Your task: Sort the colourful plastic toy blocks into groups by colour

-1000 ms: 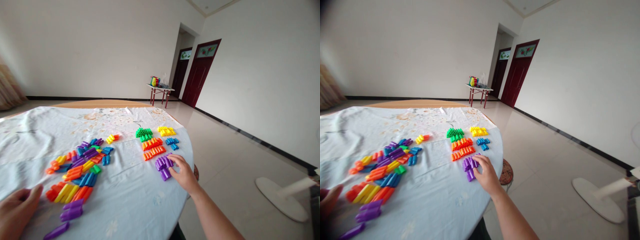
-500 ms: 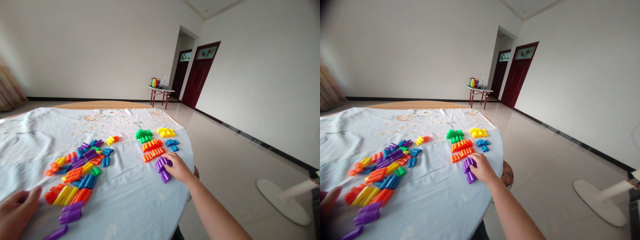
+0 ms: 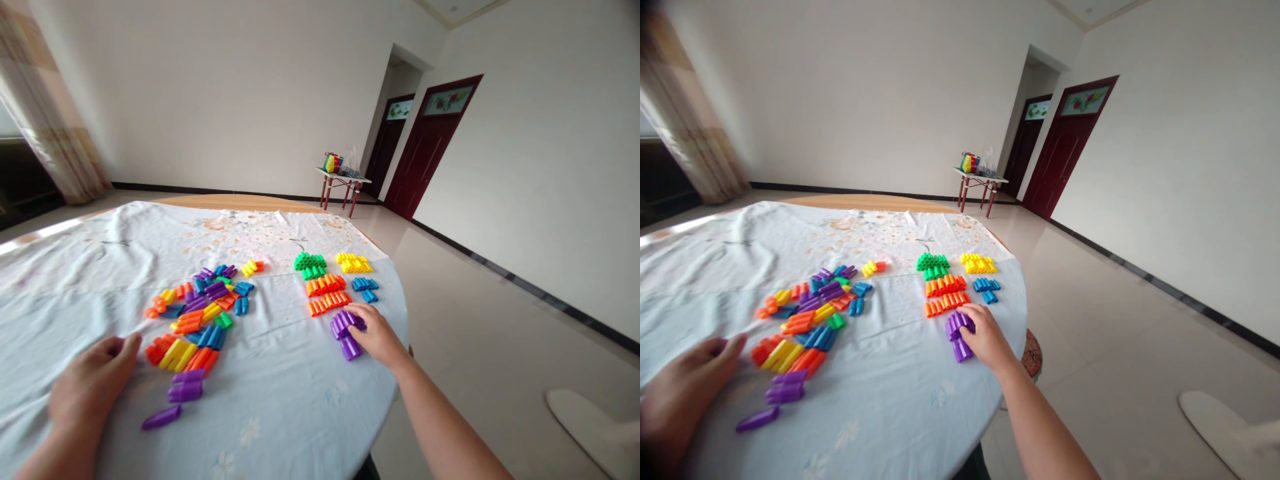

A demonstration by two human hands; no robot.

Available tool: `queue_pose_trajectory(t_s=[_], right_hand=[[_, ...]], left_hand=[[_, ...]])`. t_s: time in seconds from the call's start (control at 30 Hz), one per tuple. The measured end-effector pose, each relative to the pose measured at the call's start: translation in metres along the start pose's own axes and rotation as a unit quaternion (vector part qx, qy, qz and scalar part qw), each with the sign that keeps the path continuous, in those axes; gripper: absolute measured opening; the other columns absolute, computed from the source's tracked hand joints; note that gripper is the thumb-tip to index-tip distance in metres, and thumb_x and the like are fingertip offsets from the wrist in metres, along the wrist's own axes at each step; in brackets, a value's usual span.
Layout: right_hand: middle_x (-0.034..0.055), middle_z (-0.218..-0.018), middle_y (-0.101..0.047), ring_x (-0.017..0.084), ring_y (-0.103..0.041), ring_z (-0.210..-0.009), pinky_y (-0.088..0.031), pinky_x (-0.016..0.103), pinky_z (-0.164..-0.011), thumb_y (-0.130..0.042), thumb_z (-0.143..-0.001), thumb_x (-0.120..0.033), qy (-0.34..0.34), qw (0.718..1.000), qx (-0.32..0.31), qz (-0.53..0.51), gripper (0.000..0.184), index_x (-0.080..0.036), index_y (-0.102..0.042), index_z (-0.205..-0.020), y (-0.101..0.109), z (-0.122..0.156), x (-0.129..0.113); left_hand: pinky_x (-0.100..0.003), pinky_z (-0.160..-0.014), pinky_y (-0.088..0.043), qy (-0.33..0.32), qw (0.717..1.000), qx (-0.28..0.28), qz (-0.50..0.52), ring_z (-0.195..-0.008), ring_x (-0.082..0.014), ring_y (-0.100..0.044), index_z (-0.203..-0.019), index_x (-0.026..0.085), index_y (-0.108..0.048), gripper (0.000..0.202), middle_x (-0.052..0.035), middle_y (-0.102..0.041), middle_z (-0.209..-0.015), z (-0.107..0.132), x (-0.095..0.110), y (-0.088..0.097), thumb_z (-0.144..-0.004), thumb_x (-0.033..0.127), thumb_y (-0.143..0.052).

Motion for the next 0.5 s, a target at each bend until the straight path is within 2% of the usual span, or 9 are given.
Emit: queue_pose_trajectory(t_s=[0.03,0.13,0.2,0.37,0.5], right_hand=[[0.0080,-0.114,-0.057,0.021,-0.051,-0.110,-0.041,0.041,-0.099,-0.052,-0.076,-0.012,0.005,1.000,0.009,0.003,0.039,-0.020,-0.058,-0.113,0.002,0.002,-0.004],[0.0089,-0.115,-0.057,0.023,-0.051,-0.111,-0.041,0.043,-0.099,-0.050,-0.079,-0.016,0.027,0.998,0.048,-0.002,0.034,-0.022,-0.058,-0.112,0.004,0.006,-0.026],[0.0092,-0.114,-0.058,0.022,-0.052,-0.109,-0.042,0.042,-0.097,-0.049,-0.082,-0.017,0.050,0.997,0.046,-0.025,0.031,-0.022,-0.059,-0.111,-0.005,0.008,-0.049],[0.0070,-0.109,-0.061,0.020,-0.054,-0.105,-0.044,0.038,-0.094,-0.052,-0.080,-0.015,0.122,0.984,-0.060,-0.114,0.030,-0.023,-0.060,-0.108,-0.065,0.009,-0.113],[0.0059,-0.104,-0.063,0.018,-0.055,-0.102,-0.044,0.035,-0.093,-0.055,-0.078,-0.013,0.149,0.968,-0.114,-0.165,0.030,-0.022,-0.062,-0.105,-0.113,0.001,-0.147]], left_hand=[[-0.026,-0.052,-0.030,0.009,1.000,-0.020,-0.006,-0.063,-0.0179,-0.048,-0.076,0.022,-0.057,0.039,-0.0027,-0.056,-0.066,0.004,0.003,0.002,-0.075,0.056,-0.038],[-0.026,-0.054,-0.029,0.019,1.000,-0.017,-0.003,-0.067,-0.0173,-0.048,-0.074,0.020,-0.056,0.039,-0.0026,-0.054,-0.068,0.014,0.010,0.008,-0.077,0.054,-0.037],[-0.026,-0.055,-0.029,0.007,1.000,-0.014,0.005,-0.069,-0.0167,-0.048,-0.075,0.020,-0.056,0.042,-0.0024,-0.054,-0.070,0.016,0.013,0.009,-0.078,0.056,-0.034],[-0.027,-0.054,-0.029,0.012,1.000,0.004,0.020,-0.065,-0.0168,-0.048,-0.070,0.020,-0.056,0.042,-0.0032,-0.055,-0.067,0.015,0.008,0.007,-0.077,0.056,-0.035],[-0.028,-0.053,-0.030,0.007,0.999,0.008,0.032,-0.063,-0.0171,-0.050,-0.068,0.021,-0.055,0.039,-0.0032,-0.056,-0.065,0.015,0.010,0.008,-0.076,0.054,-0.037]])
Point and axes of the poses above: each hand's wrist, its own z-axis away from the middle knuckle, its own y-axis out of the back of the hand, x = y × z, the point moved 6 cm from there along -z, towards the middle knuckle
